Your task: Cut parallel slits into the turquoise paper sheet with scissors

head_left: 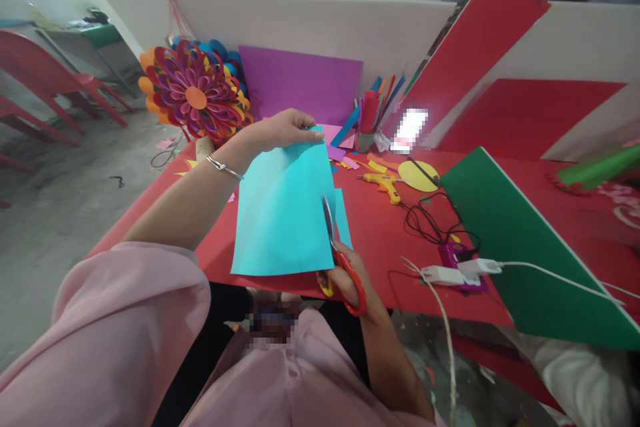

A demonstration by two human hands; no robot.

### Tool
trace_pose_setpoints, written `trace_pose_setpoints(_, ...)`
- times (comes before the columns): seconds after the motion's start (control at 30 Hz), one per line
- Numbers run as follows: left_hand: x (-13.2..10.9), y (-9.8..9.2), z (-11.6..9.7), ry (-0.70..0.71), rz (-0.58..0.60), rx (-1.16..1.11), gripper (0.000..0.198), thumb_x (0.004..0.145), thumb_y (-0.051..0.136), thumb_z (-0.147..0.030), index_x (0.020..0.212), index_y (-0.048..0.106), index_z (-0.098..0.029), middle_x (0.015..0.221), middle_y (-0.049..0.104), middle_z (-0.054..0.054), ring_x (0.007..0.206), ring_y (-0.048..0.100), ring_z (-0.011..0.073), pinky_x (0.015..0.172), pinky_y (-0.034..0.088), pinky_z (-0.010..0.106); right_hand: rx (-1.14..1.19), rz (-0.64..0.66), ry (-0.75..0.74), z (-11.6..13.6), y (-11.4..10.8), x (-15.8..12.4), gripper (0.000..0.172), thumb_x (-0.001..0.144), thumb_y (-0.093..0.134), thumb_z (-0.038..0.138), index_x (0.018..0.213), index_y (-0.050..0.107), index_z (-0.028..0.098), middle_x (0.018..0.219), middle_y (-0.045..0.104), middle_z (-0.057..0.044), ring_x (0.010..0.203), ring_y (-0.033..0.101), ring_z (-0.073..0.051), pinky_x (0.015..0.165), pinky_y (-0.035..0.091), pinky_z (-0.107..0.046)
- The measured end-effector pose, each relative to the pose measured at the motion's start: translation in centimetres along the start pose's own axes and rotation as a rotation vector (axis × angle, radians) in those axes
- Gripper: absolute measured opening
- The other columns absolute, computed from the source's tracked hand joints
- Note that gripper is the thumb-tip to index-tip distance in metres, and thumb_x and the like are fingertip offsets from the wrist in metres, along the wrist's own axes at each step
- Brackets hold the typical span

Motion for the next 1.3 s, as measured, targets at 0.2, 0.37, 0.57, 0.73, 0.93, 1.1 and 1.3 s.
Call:
trace_pose_setpoints(0.2, 0.7, -0.2, 0.1, 0.015, -0.011, 0.107, 0.022, 0.086, 0.08, -0.034, 0.074, 0.067, -0.019, 0.06, 0.047, -0.003, 0.063, 0.047, 0.0134, 0.064, 0.028, 0.032, 0.018, 0.033, 0.039, -0.8, 0.0, 0.1, 0.025, 0.089, 0.069, 0.041, 0.102, 0.065, 0.02, 0.079, 0.071, -0.002, 0.065, 0.071, -0.019, 0.064, 0.06, -0.032)
trace_pose_setpoints(0.37, 0.2, 0.0, 0.6, -0.01, 0.096, 0.082, 0.026, 0.086, 0.078, -0.04, 0.075, 0.067, -0.019, 0.062, 0.049, -0.003, 0.06, 0.043, 0.0121, 0.063, 0.026, 0.032, -0.147, 0.125, -0.063, -0.5, -0.4, -0.5, 0.022, 0.098, 0.065, 0.041, 0.09, 0.064, 0.021, 0.077, 0.066, 0.0, 0.069, 0.065, -0.017, 0.066, 0.051, -0.028)
trace_pose_setpoints(0.57, 0.5, 0.5, 0.3, -0.076, 0.111, 0.171, 0.025, 0.086, 0.075, -0.041, 0.077, 0.065, -0.02, 0.065, 0.05, -0.003, 0.058, 0.04, 0.012, 0.061, 0.024, 0.033, -0.103, 0.056, -0.065, -0.1, 0.2, -0.1, 0.022, 0.1, 0.066, 0.044, 0.099, 0.069, 0.022, 0.075, 0.065, 0.001, 0.068, 0.06, -0.018, 0.065, 0.049, -0.029)
trace_pose_setpoints(0.73, 1.0, 0.9, -0.4, -0.068, 0.079, 0.21, 0.026, 0.087, 0.071, -0.041, 0.075, 0.062, -0.019, 0.066, 0.045, -0.003, 0.06, 0.039, 0.0121, 0.063, 0.024, 0.032, -0.204, -0.081, -0.187, -0.1, 0.3, 0.9, 0.034, 0.096, 0.069, 0.052, 0.113, 0.071, 0.022, 0.087, 0.069, -0.003, 0.08, 0.064, -0.023, 0.078, 0.054, -0.033)
trace_pose_setpoints(0.93, 0.8, 0.8, -0.2, -0.044, 0.081, 0.165, 0.027, 0.085, 0.072, -0.044, 0.076, 0.062, -0.02, 0.067, 0.044, -0.003, 0.062, 0.038, 0.0121, 0.063, 0.024, 0.032, -0.235, -0.143, -0.226, -0.2, 0.4, 0.8, 0.032, 0.097, 0.066, 0.041, 0.124, 0.068, 0.023, 0.11, 0.074, -0.008, 0.099, 0.069, -0.026, 0.087, 0.056, -0.033)
trace_pose_setpoints(1.1, 0.6, 0.8, 0.1, -0.055, 0.08, 0.162, 0.026, 0.087, 0.069, -0.043, 0.078, 0.062, -0.02, 0.069, 0.043, -0.003, 0.063, 0.038, 0.0123, 0.064, 0.024, 0.032, -0.257, -0.206, -0.222, -1.0, 0.6, 1.0, 0.029, 0.094, 0.06, 0.027, 0.121, 0.07, 0.022, 0.107, 0.075, -0.008, 0.096, 0.069, -0.027, 0.084, 0.058, -0.034)
trace_pose_setpoints(1.3, 0.9, 0.8, -0.3, -0.038, 0.086, 0.229, 0.026, 0.088, 0.068, -0.041, 0.076, 0.06, -0.02, 0.069, 0.041, -0.003, 0.063, 0.037, 0.0125, 0.065, 0.024, 0.032, -0.322, -0.206, -0.232, -1.1, 0.4, 1.2, 0.035, 0.089, 0.06, 0.023, 0.123, 0.069, 0.022, 0.107, 0.076, -0.007, 0.092, 0.068, -0.025, 0.083, 0.057, -0.034)
Point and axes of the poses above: each hand's wrist, its own x-axis towards the middle knuckle, its own y-axis out of the palm, z = x × y, the point moved 3 cm from there along x, towards the middle knuckle
